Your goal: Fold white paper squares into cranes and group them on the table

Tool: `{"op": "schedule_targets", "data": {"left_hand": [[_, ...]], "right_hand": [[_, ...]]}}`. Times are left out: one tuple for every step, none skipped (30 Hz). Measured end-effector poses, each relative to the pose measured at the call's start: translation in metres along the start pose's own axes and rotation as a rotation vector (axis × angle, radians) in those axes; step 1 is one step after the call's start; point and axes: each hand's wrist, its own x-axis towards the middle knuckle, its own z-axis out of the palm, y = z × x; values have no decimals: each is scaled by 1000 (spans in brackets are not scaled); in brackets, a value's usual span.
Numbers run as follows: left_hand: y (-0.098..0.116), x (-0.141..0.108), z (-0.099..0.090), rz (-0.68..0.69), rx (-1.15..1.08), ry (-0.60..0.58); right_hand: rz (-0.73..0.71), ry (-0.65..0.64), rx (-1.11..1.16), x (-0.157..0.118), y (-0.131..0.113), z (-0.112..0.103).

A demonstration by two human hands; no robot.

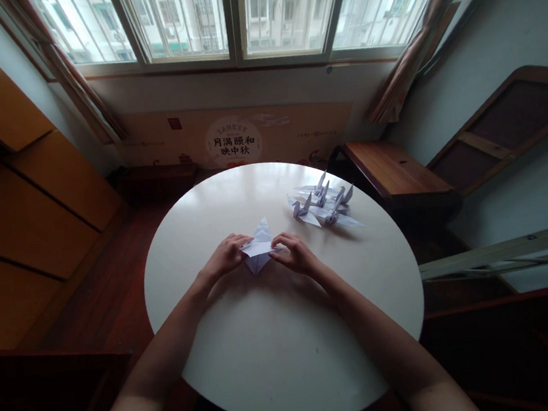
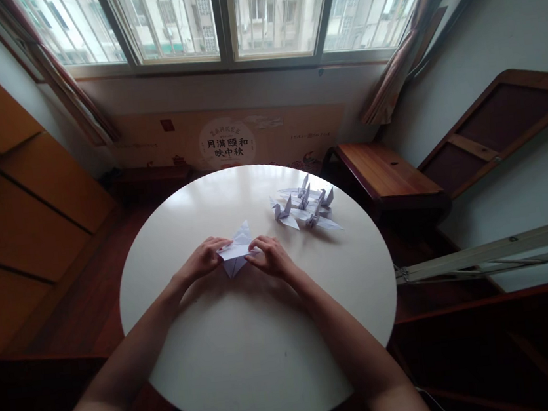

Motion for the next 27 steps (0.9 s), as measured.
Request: {"op": "schedule_targets", "data": {"left_hand": [[2, 0, 0, -3, 37, 3], [5, 1, 0, -5, 73, 5], [8, 1, -1, -8, 105, 8], [11, 2, -1, -10, 132, 13], [14, 2, -2, -12, 152, 18], [16, 2, -2, -14, 165, 26], [18, 2, -2, -18, 170, 36], [19, 2, -1, -26, 169, 47], [19, 2, 0, -37, 162, 59], [19, 2, 1, -48, 150, 67], [19, 2, 2, -57, 133, 67], [18, 2, 2, -64, 113, 66], [18, 2, 2, -68, 91, 68], [18, 2, 2, -65, 71, 82], [19, 2, 1, -59, 58, 112], [21, 2, -1, -49, 53, 160], [24, 2, -3, -32, 55, 217], [27, 2, -6, -6, 65, 271], [32, 2, -9, 24, 69, 313], [37, 1, -12, 70, 63, 317], [43, 0, -14, 130, 53, 280], [49, 0, -15, 195, 48, 213], [55, -1, -15, 256, 55, 149], [60, -1, -14, 303, 77, 68], [66, -1, -11, 338, 108, -9], [70, 0, -8, 356, 144, -69], [74, 1, -4, 364, 180, -115]], "right_hand": [[-2, -22, -22, 0, -1, 1], [1, -40, -38, -1, -2, 2], [9, -52, -50, -1, -2, 3], [22, -57, -60, -1, -2, 4], [36, -58, -70, -1, -1, 5], [52, -56, -80, -1, -1, 5], [71, -53, -88, -1, -1, 5], [92, -48, -93, 0, -1, 5], [116, -45, -92, 0, -2, 3], [142, -44, -82, 1, -3, 2], [171, -48, -64, 1, -5, 0], [199, -56, -37, 2, -7, -1], [226, -69, -7, 2, -8, -3], [249, -78, 20, 2, -10, -4], [268, -85, 41, 2, -11, -5], [286, -85, 53, 2, -12, -4], [302, -80, 58, 2, -12, -4], [318, -73, 57, 2, -13, -3], [336, -63, 52, 2, -13, -2], [354, -52, 44, 2, -13, -1], [369, -41, 33, 2, -13, 0], [384, -26, 19, 2, -13, 0], [399, -16, 1, 3, -13, 1], [419, -3, -21, 3, -14, 1], [440, 5, -43, 4, -14, 0], [462, 10, -65, 5, -15, 0], [483, 10, -83, 5, -15, 0]]}}
